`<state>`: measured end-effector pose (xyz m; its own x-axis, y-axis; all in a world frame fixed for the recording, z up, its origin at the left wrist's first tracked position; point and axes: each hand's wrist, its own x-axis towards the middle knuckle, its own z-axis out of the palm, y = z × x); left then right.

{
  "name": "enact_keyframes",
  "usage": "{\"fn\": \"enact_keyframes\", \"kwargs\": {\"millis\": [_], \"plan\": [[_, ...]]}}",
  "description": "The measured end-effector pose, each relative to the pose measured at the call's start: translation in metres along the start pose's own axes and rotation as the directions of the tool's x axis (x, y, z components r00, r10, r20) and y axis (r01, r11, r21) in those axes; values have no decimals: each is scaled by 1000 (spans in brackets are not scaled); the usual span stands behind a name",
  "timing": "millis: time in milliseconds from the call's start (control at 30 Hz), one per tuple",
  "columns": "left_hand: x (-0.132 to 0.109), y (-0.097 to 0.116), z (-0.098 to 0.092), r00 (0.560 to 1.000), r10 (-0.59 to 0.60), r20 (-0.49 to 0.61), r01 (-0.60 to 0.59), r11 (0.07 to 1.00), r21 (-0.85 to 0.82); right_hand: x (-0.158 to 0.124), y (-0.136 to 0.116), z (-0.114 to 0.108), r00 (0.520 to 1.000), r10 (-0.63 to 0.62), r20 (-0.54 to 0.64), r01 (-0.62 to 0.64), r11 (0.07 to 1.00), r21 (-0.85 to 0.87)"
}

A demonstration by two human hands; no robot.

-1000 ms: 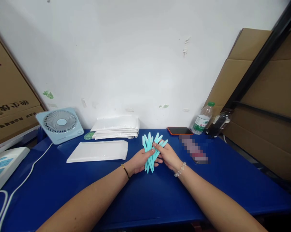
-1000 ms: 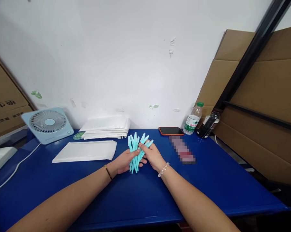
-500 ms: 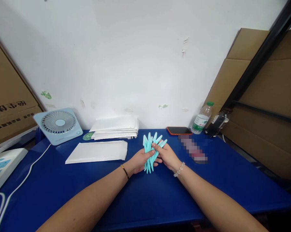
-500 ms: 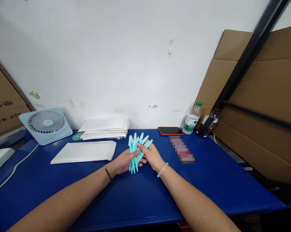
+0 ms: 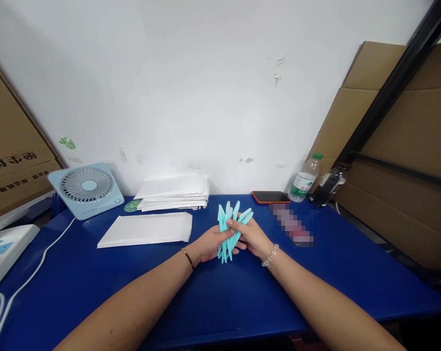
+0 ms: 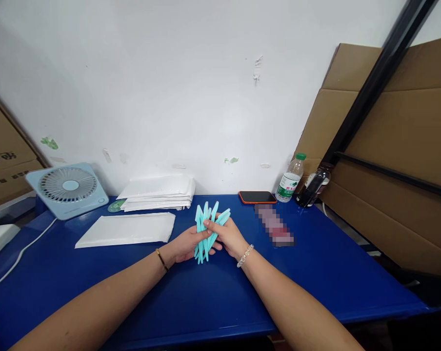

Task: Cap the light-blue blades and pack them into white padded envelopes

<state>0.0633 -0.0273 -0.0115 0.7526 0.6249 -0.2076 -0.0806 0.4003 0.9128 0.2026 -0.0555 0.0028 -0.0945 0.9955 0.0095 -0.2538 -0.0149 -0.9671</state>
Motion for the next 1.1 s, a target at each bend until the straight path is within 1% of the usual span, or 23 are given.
{"fn": "enact_keyframes", "kwargs": {"millis": [133,267,367,433,500,533,567,600,633,667,700,733,767,800,833,867,900,967,1000,1033,1100], "plan": [[-2,4,6,1000,18,-17,-17,999,43,1,2,0,1000,6,-15,-6,1000,-16],[-1,3,5,999,38,-14,-36,994,100,1,3,-1,1000,24,-19,-24,1000,-17],[1,-1,3,998,49,27,-52,988,143,-1,2,0,998,55,29,-53,997,-60],[0,-1,6,998,27,56,-37,983,181,-4,0,3,993,78,88,-71,994,-82],[-4,5,9,997,22,78,-45,950,308,-6,-5,6,987,83,141,-72,994,-78],[-7,11,9,994,46,99,-83,906,414,-7,-9,7,988,56,147,-48,997,-55],[-12,19,8,988,98,119,-147,835,530,-8,-13,7,992,3,126,0,1000,-21],[-18,28,4,973,170,155,-230,726,648,-8,-18,6,994,-73,80,72,997,17],[-25,39,-3,956,242,166,-281,594,753,-7,-23,3,987,-162,16,161,986,49],[-33,50,-12,937,329,120,-270,458,847,-6,-27,-1,968,-245,-49,248,967,62],[-41,61,-24,927,364,89,-207,300,931,-4,-31,-7,942,-318,-108,324,945,49],[-49,71,-39,927,371,57,-118,146,982,-2,-33,-13,917,-370,-148,376,926,14],[-57,79,-54,934,358,2,-13,29,999,1,-34,-19,890,-417,-182,419,908,-33],[-64,86,-69,941,329,-83,104,-47,993,4,-33,-26,863,-457,-214,450,889,-84],[-69,90,-82,938,296,-181,218,-95,971,7,-30,-31,844,-482,-236,463,876,-133],[-73,93,-94,929,244,-278,314,-126,941,9,-26,-35,835,-491,-250,458,871,-179],[-76,93,-104,919,188,-347,375,-139,917,12,-21,-38,841,-480,-250,433,874,-221],[-77,90,-114,922,112,-371,384,-131,914,15,-11,-39,881,-420,-220,350,889,-295],[-76,87,-115,929,102,-357,368,-117,923,16,-7,-38,899,-388,-202,313,894,-321],[-74,85,-113,937,109,-333,343,-102,934,16,-5,-36,912,-367,-186,293,897,-332],[-72,83,-105,948,153,-278,292,-77,953,13,-5,-30,917,-364,-166,300,900,-317]]}}
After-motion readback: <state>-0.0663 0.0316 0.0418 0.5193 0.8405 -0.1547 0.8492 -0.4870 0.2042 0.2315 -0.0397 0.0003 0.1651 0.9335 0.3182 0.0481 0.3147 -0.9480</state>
